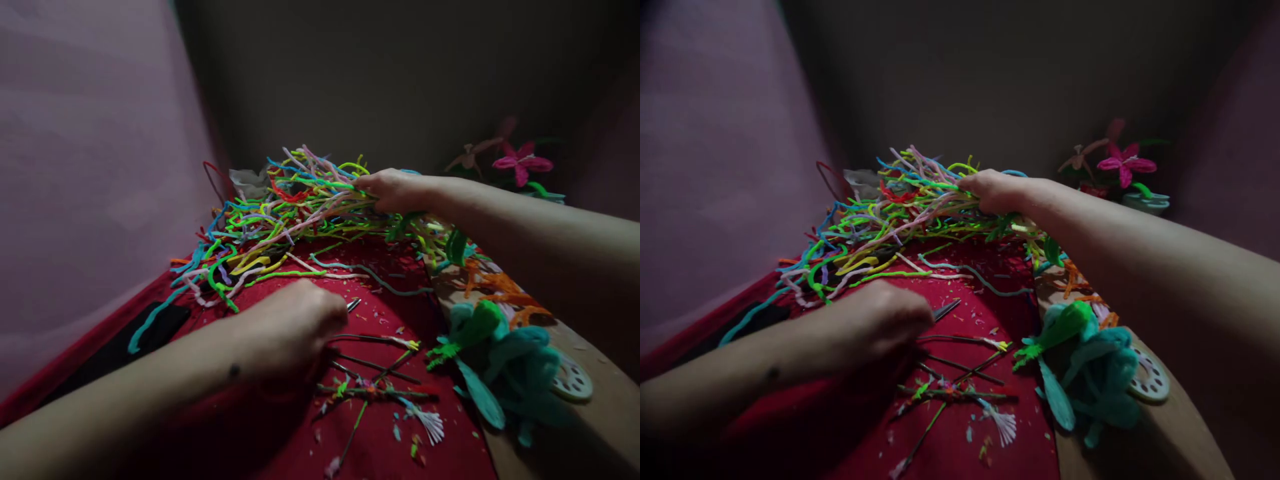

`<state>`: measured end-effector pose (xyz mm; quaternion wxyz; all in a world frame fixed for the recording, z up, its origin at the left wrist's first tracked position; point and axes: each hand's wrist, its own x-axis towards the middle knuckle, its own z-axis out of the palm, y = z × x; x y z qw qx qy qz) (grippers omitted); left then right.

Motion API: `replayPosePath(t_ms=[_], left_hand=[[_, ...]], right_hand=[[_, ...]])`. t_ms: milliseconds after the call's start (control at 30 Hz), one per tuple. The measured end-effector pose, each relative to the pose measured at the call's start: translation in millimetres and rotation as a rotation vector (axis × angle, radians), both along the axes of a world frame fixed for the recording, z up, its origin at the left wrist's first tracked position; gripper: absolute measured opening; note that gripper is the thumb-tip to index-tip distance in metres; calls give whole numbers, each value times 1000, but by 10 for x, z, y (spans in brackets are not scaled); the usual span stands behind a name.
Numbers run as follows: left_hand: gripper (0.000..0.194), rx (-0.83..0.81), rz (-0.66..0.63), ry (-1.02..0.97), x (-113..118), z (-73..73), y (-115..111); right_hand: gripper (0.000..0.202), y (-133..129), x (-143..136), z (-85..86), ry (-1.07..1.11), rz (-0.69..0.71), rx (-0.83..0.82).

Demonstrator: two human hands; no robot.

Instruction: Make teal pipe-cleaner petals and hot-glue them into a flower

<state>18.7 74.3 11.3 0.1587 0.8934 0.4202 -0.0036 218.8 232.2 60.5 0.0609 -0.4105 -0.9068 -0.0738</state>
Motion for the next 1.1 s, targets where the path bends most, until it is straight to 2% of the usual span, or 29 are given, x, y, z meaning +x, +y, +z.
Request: replayPosePath(t_ms=[100,133,200,300,367,467,567,767,900,1100], left_hand=[[25,138,176,23,-144,-19,389],[26,164,212,71,-198,-52,514],[29,315,251,151,-303,-144,724],[35,630,370,306,-428,-273,922],[38,706,419,372,-488,-312,1000],[36,584,412,387,-557,-290,1091],[27,454,412,331,-616,-209,1158],[14,106,478,28,-701,-56,1184],[11,124,493,-101,-738,-18,1241],[23,125,493,-79,-898,7,1346]], right_hand=[[47,2,-17,24,21,-9,13],[47,6,-20,26,28,-7,18],[48,25,-20,17,35,-5,34],[51,65,-8,-23,32,-9,46],[53,88,-2,-54,21,-22,46],[56,108,-9,-92,15,-44,49],[57,122,-24,-134,26,-70,32],[64,180,-35,-251,-45,-47,32],[63,159,-66,-263,-100,-55,26],[49,78,-160,-314,-198,-84,-35]])
